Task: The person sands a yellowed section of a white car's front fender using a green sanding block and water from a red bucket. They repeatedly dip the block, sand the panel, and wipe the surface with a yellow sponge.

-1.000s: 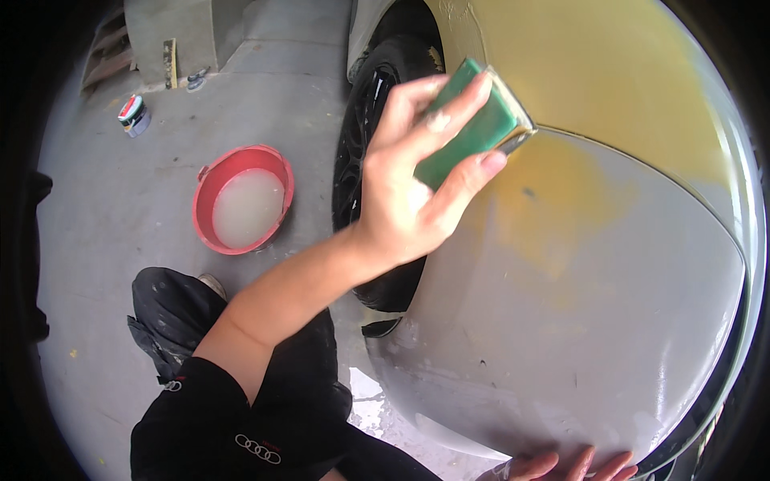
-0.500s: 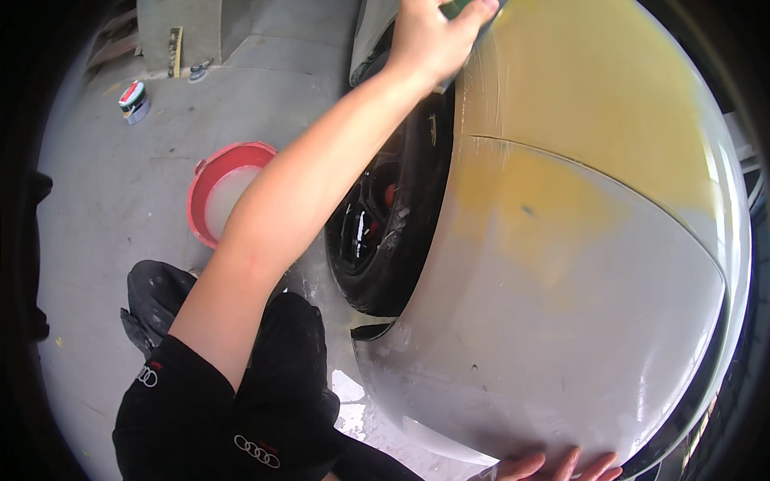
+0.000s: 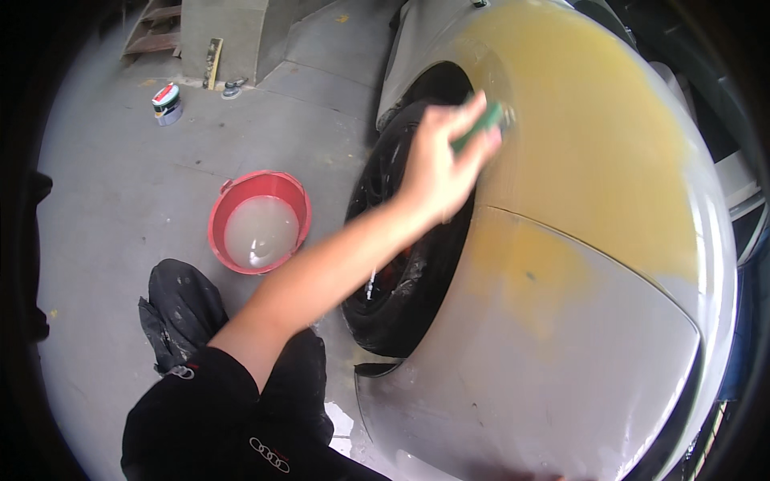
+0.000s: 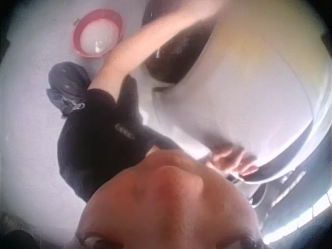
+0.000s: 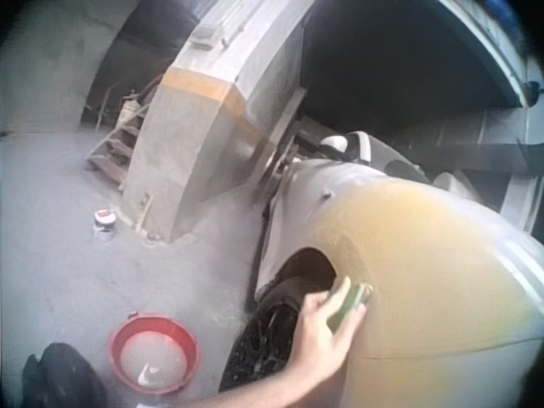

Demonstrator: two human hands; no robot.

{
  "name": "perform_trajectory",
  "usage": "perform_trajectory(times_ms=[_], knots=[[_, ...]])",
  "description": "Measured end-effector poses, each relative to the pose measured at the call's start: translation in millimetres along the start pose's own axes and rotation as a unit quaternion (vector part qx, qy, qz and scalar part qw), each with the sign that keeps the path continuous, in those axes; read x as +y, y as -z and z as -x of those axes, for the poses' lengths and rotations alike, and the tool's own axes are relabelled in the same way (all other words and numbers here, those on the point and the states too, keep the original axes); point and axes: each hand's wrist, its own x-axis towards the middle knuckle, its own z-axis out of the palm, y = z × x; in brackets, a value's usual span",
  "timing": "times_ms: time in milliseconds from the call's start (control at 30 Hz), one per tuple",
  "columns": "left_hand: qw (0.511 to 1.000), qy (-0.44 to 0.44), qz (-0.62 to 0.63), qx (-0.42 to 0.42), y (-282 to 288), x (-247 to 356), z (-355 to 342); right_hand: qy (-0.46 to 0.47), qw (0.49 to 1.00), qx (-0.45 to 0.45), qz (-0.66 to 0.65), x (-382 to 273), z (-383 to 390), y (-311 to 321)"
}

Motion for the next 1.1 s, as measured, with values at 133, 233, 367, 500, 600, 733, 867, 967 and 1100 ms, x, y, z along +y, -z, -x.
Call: perform_trajectory(times_ms=[133,233,367,500,600,733,867,967,1100], knots=[[0.998,-0.041,0.051,0.011,-6,2,-13,-0.061,0.996,-0.055,0.020,2,8,15],[0.991,0.114,0.061,0.035,-20,-5,-94,-0.071,0.994,-0.084,0.028,4,8,24],[0.993,-0.075,0.082,0.038,-2,33,-5,-0.053,0.996,-0.058,0.035,8,-2,29],[0.989,-0.096,0.110,0.003,7,53,5,-0.002,0.996,-0.050,0.068,12,-18,26],[0.989,0.102,0.108,-0.009,-5,29,-95,-0.001,0.999,-0.027,0.023,9,-28,21],[0.993,-0.070,0.093,0.019,8,55,5,-0.071,0.997,0.003,-0.039,3,-35,19],[0.988,-0.126,0.084,-0.029,22,59,24,-0.080,0.996,-0.004,-0.046,-1,-37,17],[0.994,0.041,0.105,0.006,-2,29,-59,-0.083,0.996,-0.014,-0.026,-2,-35,16],[0.994,-0.041,0.075,0.065,-3,21,-6,-0.036,0.999,-0.030,0.009,-1,-31,11]])
